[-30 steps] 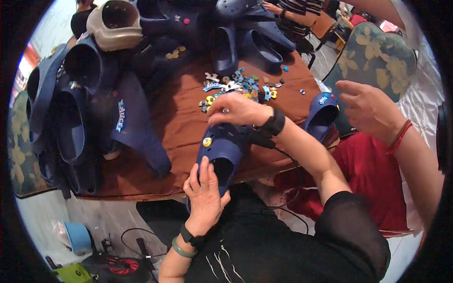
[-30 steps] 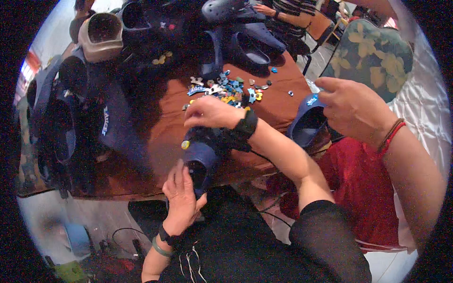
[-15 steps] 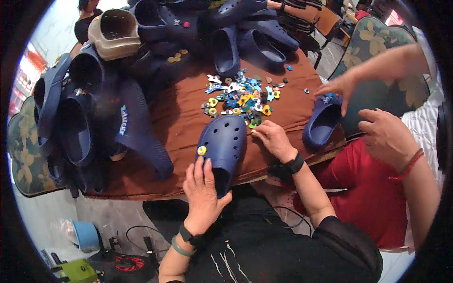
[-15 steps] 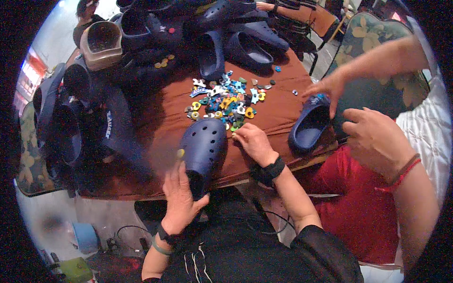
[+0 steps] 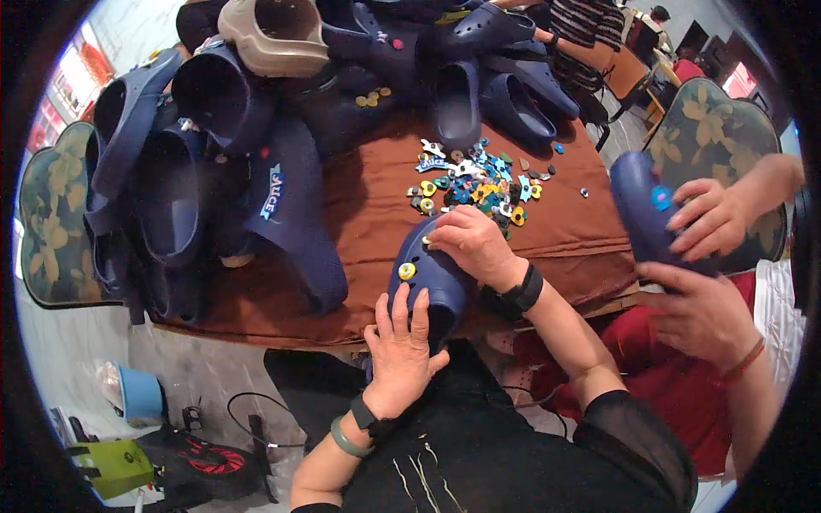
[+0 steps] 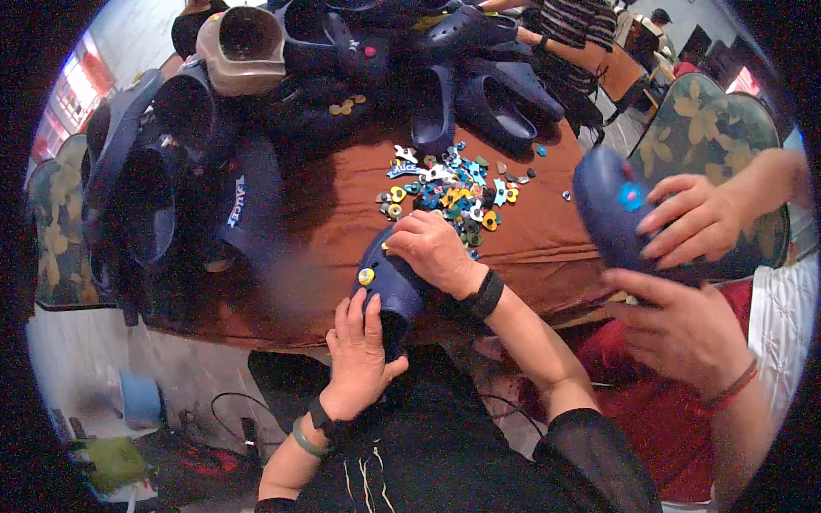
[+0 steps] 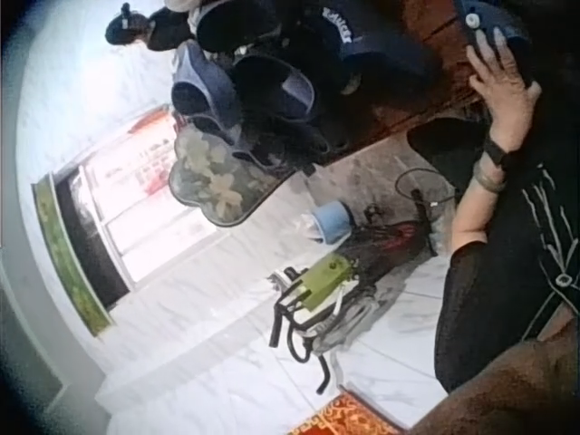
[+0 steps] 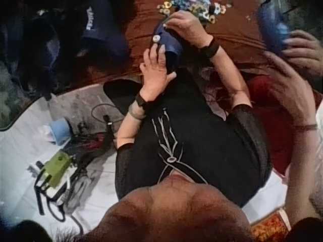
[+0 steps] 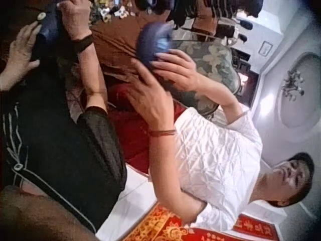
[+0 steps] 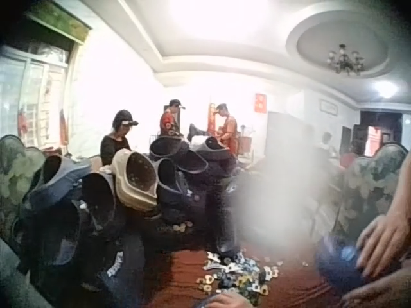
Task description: Manually applying decorative charms to the holes of clogs.
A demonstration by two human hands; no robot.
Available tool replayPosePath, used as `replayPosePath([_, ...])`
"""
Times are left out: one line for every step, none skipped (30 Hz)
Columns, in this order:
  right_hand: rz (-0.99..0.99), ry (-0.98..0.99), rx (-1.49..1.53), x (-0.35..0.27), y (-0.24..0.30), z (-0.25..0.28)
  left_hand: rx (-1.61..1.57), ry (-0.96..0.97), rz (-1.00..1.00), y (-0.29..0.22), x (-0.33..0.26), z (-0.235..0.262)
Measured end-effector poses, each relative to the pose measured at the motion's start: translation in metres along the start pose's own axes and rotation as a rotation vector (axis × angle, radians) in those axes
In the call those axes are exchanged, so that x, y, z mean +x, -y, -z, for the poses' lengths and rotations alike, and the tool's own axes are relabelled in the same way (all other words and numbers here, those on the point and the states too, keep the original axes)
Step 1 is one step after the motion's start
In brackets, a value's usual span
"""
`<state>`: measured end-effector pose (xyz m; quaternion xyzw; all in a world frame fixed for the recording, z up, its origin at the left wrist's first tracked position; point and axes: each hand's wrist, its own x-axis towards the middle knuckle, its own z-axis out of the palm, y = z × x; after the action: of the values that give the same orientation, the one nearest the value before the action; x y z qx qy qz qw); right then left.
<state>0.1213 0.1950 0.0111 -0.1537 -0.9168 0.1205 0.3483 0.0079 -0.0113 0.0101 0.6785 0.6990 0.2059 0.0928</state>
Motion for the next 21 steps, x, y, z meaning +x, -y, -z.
replayPosePath([0.021, -0.010, -0.056, 0.002, 0.004, 0.000, -0.002, 0.002, 0.001, 0.001, 0.000, 0.001])
replayPosePath([0.028, -0.002, -0.052, 0.003, 0.006, 0.000, -0.005, -0.003, 0.010, 0.001, 0.000, 0.001])
replayPosePath([0.041, 0.018, -0.136, 0.003, 0.006, 0.002, -0.006, 0.004, 0.009, 0.002, 0.000, 0.001])
replayPosePath([0.051, 0.038, -0.223, 0.002, 0.006, 0.004, -0.010, 0.013, 0.003, 0.002, 0.000, 0.000])
replayPosePath([0.044, 0.047, -0.207, 0.001, 0.005, 0.003, -0.015, 0.012, 0.006, 0.002, 0.001, 0.001])
replayPosePath([0.044, 0.052, -0.209, 0.000, 0.005, 0.001, -0.021, 0.013, 0.017, 0.001, 0.002, 0.002])
replayPosePath([0.027, 0.053, -0.191, -0.001, 0.004, -0.001, -0.026, 0.014, 0.024, 0.001, 0.004, 0.003])
replayPosePath([0.009, 0.054, -0.174, -0.001, 0.003, -0.002, -0.031, 0.014, 0.019, 0.001, 0.005, 0.004])
replayPosePath([0.033, 0.061, -0.216, -0.001, 0.003, -0.001, -0.026, 0.023, 0.024, 0.001, 0.005, 0.005])
replayPosePath([0.029, 0.061, -0.220, 0.000, 0.006, 0.000, -0.019, 0.033, 0.030, 0.002, 0.004, 0.005])
replayPosePath([0.045, 0.115, -0.256, 0.002, 0.010, 0.003, -0.020, 0.036, 0.025, 0.003, 0.005, 0.005])
replayPosePath([0.061, 0.168, -0.292, 0.004, 0.013, 0.006, -0.028, 0.038, 0.029, 0.004, 0.005, 0.006])
replayPosePath([0.078, 0.182, -0.350, 0.006, 0.016, 0.008, -0.037, 0.041, 0.029, 0.003, 0.006, 0.006])
replayPosePath([0.069, 0.181, -0.357, 0.006, 0.015, 0.008, -0.039, 0.045, 0.019, 0.003, 0.007, 0.007])
replayPosePath([0.077, 0.206, -0.348, 0.007, 0.014, 0.008, -0.044, 0.051, 0.029, 0.002, 0.008, 0.008])
replayPosePath([0.084, 0.231, -0.340, 0.007, 0.013, 0.007, -0.049, 0.057, 0.039, 0.002, 0.009, 0.009])
replayPosePath([0.067, 0.226, -0.357, 0.007, 0.012, 0.005, -0.067, 0.043, 0.024, 0.003, 0.010, 0.007])
replayPosePath([0.060, 0.222, -0.364, 0.007, 0.011, 0.004, -0.067, 0.045, 0.015, 0.003, 0.010, 0.006])
replayPosePath([0.069, 0.231, -0.345, 0.007, 0.010, 0.004, -0.061, 0.040, 0.010, 0.004, 0.009, 0.006])
replayPosePath([0.078, 0.239, -0.325, 0.006, 0.008, 0.003, -0.056, 0.036, 0.006, 0.004, 0.009, 0.006])
replayPosePath([0.096, 0.240, -0.294, 0.004, 0.005, 0.002, -0.054, 0.036, -0.001, 0.005, 0.009, 0.005])
